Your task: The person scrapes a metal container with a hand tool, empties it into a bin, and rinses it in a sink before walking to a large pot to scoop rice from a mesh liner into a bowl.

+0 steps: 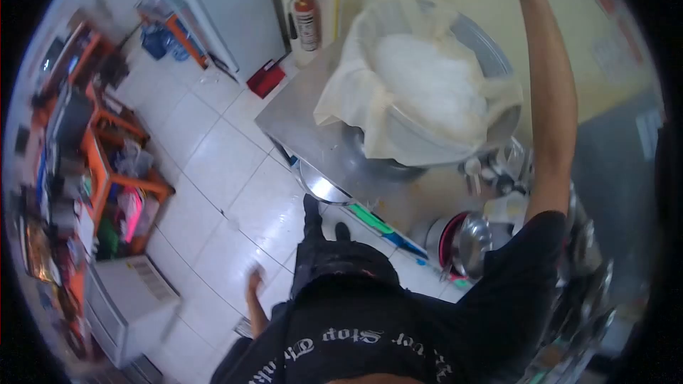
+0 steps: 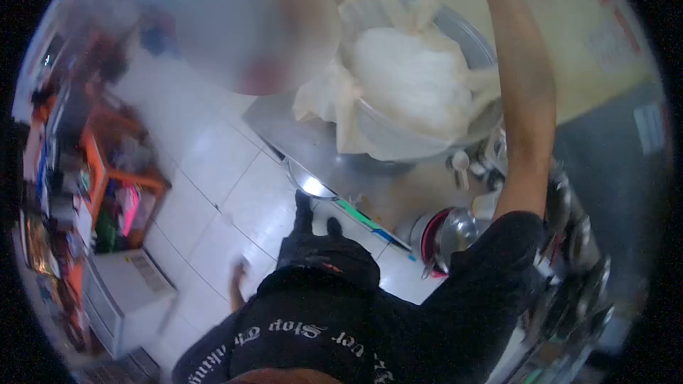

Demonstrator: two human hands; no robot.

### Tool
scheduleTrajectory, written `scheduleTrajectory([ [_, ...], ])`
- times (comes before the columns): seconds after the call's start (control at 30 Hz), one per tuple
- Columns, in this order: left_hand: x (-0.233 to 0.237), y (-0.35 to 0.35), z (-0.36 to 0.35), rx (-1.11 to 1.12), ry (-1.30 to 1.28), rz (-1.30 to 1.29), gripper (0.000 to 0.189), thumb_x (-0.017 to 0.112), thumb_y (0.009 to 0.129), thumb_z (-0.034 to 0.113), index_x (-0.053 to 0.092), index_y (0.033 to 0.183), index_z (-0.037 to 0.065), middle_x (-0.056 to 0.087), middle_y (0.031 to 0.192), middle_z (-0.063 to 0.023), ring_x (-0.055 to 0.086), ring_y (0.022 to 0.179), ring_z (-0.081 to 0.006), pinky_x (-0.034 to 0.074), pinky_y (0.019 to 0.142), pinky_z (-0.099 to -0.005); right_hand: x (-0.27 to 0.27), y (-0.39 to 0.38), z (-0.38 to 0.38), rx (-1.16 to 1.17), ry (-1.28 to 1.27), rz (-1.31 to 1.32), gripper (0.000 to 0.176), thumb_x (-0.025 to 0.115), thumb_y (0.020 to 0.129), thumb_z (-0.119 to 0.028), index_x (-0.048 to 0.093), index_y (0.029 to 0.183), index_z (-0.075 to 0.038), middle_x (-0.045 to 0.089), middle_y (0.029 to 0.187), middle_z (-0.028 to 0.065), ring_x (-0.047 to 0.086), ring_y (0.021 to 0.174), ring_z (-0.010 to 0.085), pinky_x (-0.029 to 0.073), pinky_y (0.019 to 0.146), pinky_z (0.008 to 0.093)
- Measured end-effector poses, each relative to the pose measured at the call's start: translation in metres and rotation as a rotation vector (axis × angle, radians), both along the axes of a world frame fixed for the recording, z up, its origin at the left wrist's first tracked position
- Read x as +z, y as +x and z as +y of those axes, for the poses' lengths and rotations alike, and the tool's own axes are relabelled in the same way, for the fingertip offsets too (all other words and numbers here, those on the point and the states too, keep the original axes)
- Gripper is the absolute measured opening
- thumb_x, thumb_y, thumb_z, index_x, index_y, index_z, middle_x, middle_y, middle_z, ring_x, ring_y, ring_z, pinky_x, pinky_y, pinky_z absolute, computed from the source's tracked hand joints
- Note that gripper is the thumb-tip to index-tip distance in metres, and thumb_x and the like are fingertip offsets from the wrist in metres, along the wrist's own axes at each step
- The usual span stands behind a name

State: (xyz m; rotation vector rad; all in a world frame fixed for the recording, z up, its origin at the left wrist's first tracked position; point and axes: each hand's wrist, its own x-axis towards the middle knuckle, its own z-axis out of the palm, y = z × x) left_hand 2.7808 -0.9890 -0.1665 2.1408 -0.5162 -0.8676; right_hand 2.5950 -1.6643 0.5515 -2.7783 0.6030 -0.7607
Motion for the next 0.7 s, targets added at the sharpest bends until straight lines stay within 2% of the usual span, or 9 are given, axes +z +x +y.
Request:
scheduleTrajectory([
  [0.03,0.003,-0.047,0.031,-0.025,0.196,0.111,0.037,0.036,0.09,0.025,0.052,0.11,-0.002,0.059,0.098,-0.0103,0.054,0.089,-0.0191,0.043,0.079,-0.0322,-0.02,-0.026,0.0,-0.039,0.105,0.153,0.04,0.055,0.083,-0.035,0.057,0.106,-0.003,0.061,0.095,0.0104,0.057,0.082,0.0195,0.045,0.077,0.0351],
  [0.1,0.013,-0.104,0.086,-0.048,0.385,0.278,0.036,0.039,0.088,0.025,0.053,0.109,-0.001,0.059,0.096,-0.0112,0.055,0.088,-0.0198,0.043,0.077,-0.0326,-0.08,-0.076,-0.05,0.101,0.321,0.4,0.019,0.055,0.081,-0.018,0.062,0.092,-0.003,0.059,0.076,0.0062,0.053,0.066,0.014,0.043,0.061,0.0273],
  [0.17,0.032,-0.123,0.118,-0.046,0.472,0.362,0.035,0.041,0.087,0.025,0.054,0.108,0.0,0.06,0.095,-0.0122,0.055,0.087,-0.0206,0.044,0.075,-0.0331,-0.141,-0.129,-0.101,-0.072,-0.31,0.611,0.022,0.056,0.077,-0.022,0.06,0.089,-0.004,0.061,0.08,0.0106,0.057,0.072,0.0256,0.046,0.07,0.035],
  [0.23,0.049,-0.126,0.16,0.021,0.509,0.379,0.034,0.044,0.085,0.025,0.054,0.107,0.0,0.06,0.093,-0.0131,0.056,0.086,-0.0214,0.045,0.074,-0.0335,-0.172,-0.157,-0.116,-0.493,-0.17,1.04,0.033,0.058,0.072,-0.032,0.058,0.091,-0.005,0.058,0.087,0.0169,0.055,0.087,0.0325,0.044,0.078,0.0391],
  [0.27,0.055,-0.127,0.179,0.073,0.519,0.375,0.034,0.045,0.084,0.025,0.055,0.106,0.001,0.06,0.092,-0.0136,0.056,0.086,-0.0218,0.045,0.073,-0.0338,-0.226,-0.214,-0.192,-0.312,-0.294,0.928,0.029,0.059,0.074,-0.028,0.057,0.088,-0.003,0.058,0.085,0.017,0.055,0.084,0.0311,0.044,0.076,0.0376],
  [0.33,0.06,-0.131,0.211,0.186,0.537,0.341,0.034,0.047,0.082,0.025,0.055,0.105,0.002,0.06,0.091,-0.0146,0.057,0.085,-0.0226,0.046,0.071,-0.0342,-0.24,-0.259,-0.189,-0.451,-0.162,0.999,0.028,0.059,0.075,-0.027,0.057,0.088,-0.003,0.058,0.084,0.0167,0.055,0.083,0.0303,0.044,0.075,0.037],
  [0.5,0.062,-0.137,0.195,0.336,0.485,-0.003,0.033,0.053,0.078,0.024,0.057,0.103,0.003,0.061,0.087,-0.017,0.059,0.082,-0.0245,0.048,0.067,-0.0354,-0.212,-0.273,-0.189,-0.575,-0.228,1.061,0.027,0.058,0.077,-0.026,0.057,0.089,-0.002,0.058,0.083,0.016,0.056,0.08,0.0283,0.044,0.073,0.0355],
  [0.57,0.133,-0.129,0.151,0.537,0.166,-0.096,0.034,0.053,0.081,0.022,0.053,0.108,0.001,0.061,0.088,-0.0143,0.059,0.077,-0.0213,0.048,0.071,-0.0322,-0.175,-0.246,-0.169,-0.642,-0.295,0.963,0.026,0.058,0.077,-0.025,0.057,0.089,-0.002,0.058,0.082,0.0157,0.056,0.079,0.0275,0.044,0.072,0.0349],
  [0.7,0.141,-0.126,0.152,0.562,-0.156,0.154,0.046,0.054,0.08,0.037,0.053,0.11,0.002,0.062,0.092,-0.0157,0.059,0.082,-0.0225,0.047,0.073,-0.0345,-0.132,-0.11,-0.029,-0.395,-0.265,0.366,0.025,0.057,0.079,-0.024,0.057,0.09,-0.002,0.058,0.081,0.0151,0.056,0.077,0.026,0.044,0.07,0.0337],
])
